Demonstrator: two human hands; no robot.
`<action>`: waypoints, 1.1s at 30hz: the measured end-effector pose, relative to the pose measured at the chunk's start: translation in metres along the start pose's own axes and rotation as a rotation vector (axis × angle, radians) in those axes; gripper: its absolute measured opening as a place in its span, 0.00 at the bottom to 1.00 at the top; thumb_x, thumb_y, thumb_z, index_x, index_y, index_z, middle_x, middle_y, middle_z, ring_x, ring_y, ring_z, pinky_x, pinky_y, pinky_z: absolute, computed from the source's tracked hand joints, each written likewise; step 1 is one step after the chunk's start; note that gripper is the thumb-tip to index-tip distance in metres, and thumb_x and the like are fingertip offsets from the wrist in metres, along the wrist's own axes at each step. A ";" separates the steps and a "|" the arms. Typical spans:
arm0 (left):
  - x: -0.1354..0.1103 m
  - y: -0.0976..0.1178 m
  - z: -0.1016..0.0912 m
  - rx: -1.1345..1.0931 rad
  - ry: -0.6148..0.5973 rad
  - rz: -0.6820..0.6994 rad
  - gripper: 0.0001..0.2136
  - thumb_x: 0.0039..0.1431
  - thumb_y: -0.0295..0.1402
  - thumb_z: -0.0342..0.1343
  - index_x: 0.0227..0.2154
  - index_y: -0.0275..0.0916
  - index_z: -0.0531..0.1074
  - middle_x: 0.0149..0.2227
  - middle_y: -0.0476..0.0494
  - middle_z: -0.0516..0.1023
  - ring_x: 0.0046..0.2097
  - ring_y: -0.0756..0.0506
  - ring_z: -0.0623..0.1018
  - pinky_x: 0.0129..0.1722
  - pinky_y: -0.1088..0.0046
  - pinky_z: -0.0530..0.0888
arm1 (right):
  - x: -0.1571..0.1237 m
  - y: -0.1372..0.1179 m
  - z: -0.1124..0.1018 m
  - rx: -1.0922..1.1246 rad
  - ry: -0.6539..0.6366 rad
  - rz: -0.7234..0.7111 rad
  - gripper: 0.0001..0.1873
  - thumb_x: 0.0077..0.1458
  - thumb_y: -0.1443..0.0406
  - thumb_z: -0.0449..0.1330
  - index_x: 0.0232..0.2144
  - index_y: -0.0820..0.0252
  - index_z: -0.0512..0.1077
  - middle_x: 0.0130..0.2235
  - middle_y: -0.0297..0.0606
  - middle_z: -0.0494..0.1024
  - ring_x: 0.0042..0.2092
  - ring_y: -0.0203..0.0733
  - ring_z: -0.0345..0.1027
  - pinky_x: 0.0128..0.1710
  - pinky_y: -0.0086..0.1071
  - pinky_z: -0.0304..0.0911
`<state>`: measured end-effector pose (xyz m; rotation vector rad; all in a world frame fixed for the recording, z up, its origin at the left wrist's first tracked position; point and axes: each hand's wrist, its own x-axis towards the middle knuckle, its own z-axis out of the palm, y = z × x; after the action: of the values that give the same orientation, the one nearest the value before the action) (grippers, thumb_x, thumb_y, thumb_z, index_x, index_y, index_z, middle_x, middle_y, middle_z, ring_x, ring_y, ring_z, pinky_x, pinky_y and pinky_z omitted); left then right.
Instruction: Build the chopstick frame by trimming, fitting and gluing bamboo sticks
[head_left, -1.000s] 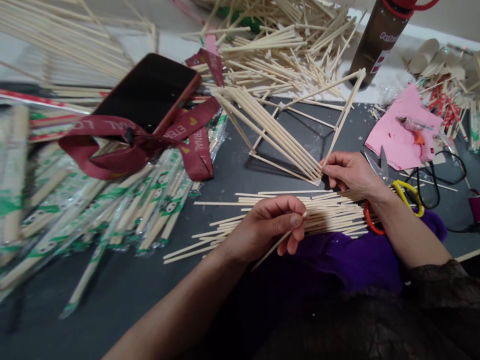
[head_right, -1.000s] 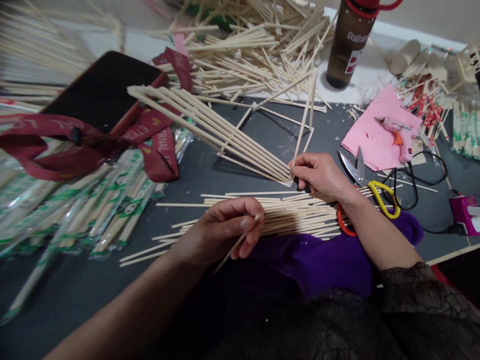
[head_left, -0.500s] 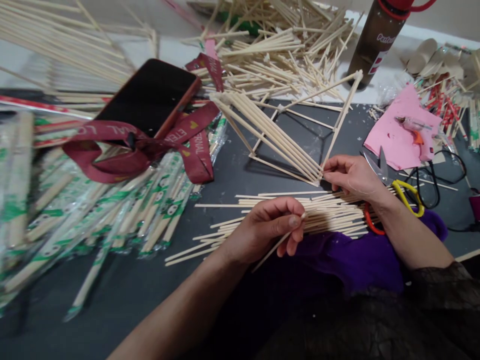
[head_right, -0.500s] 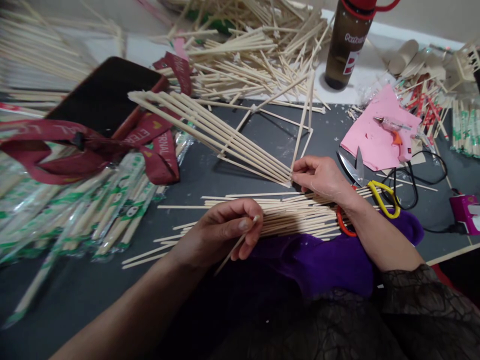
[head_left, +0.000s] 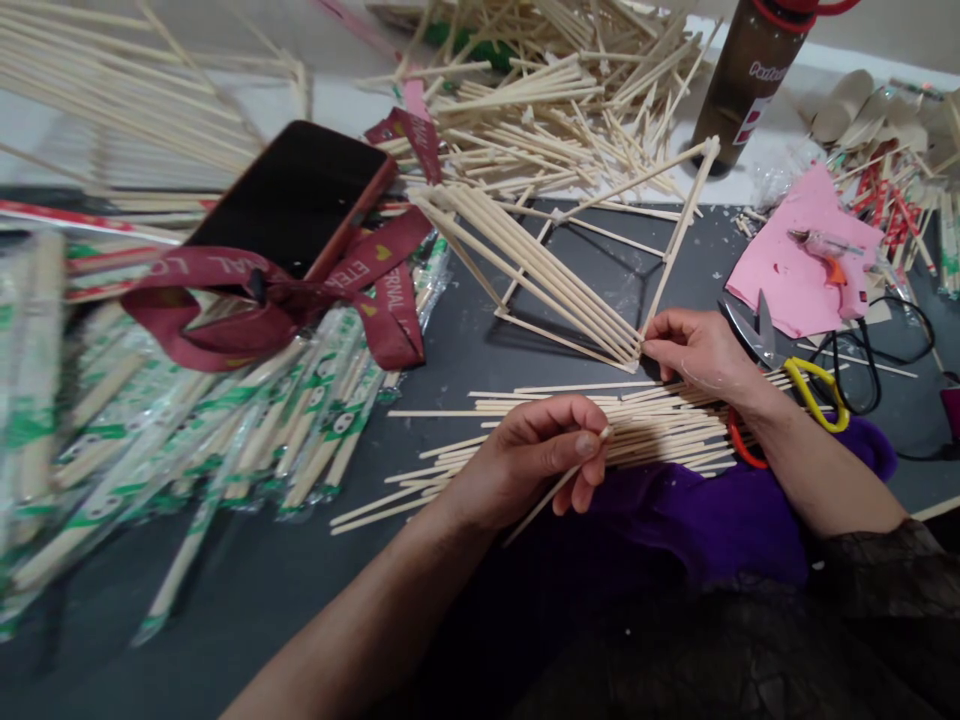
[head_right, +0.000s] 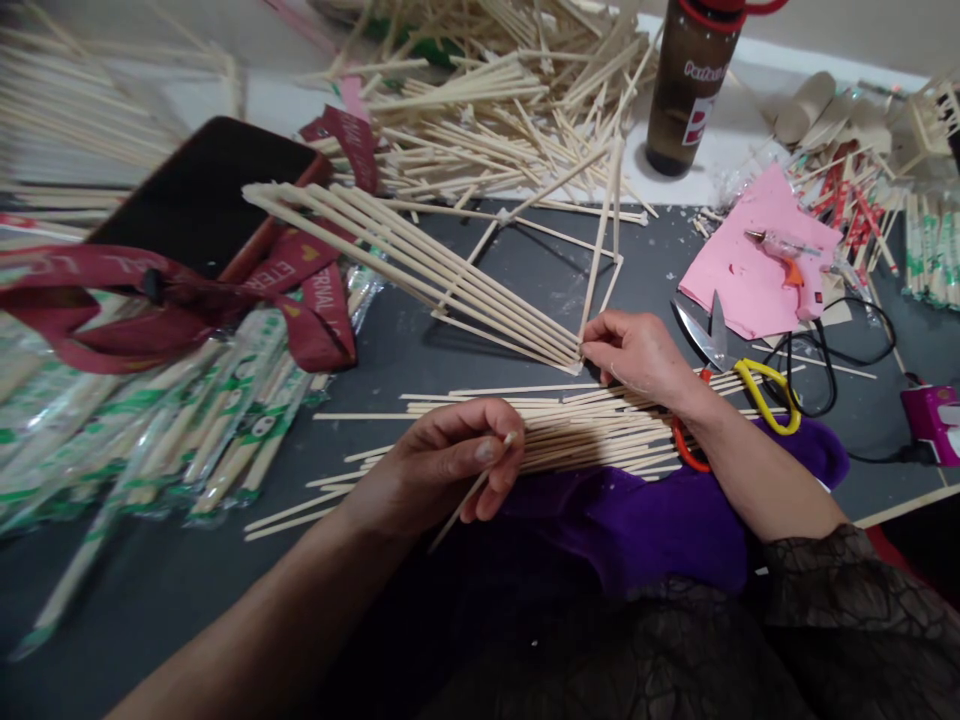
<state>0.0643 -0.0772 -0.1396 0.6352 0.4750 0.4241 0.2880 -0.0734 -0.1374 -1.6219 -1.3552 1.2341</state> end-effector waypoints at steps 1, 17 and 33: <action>0.000 0.000 0.000 0.000 -0.001 0.001 0.09 0.54 0.34 0.64 0.30 0.35 0.72 0.21 0.50 0.76 0.17 0.53 0.73 0.12 0.86 0.65 | 0.000 0.000 0.000 -0.004 0.000 -0.002 0.05 0.48 0.65 0.58 0.27 0.62 0.71 0.23 0.30 0.72 0.20 0.27 0.62 0.20 0.24 0.57; -0.001 -0.002 0.000 0.004 0.034 -0.005 0.09 0.52 0.35 0.65 0.30 0.36 0.72 0.20 0.50 0.76 0.16 0.53 0.72 0.11 0.85 0.64 | 0.000 -0.003 0.000 0.021 -0.031 0.006 0.06 0.50 0.63 0.58 0.26 0.62 0.69 0.19 0.27 0.67 0.19 0.28 0.61 0.21 0.24 0.55; 0.000 -0.002 0.000 0.012 0.049 -0.008 0.11 0.51 0.36 0.66 0.29 0.35 0.72 0.19 0.50 0.75 0.15 0.53 0.71 0.11 0.85 0.64 | 0.000 -0.002 -0.001 -0.047 -0.031 -0.015 0.07 0.54 0.64 0.56 0.27 0.62 0.70 0.17 0.26 0.68 0.19 0.29 0.62 0.23 0.24 0.56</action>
<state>0.0649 -0.0787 -0.1408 0.6350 0.5266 0.4298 0.2887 -0.0734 -0.1353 -1.6281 -1.4232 1.2323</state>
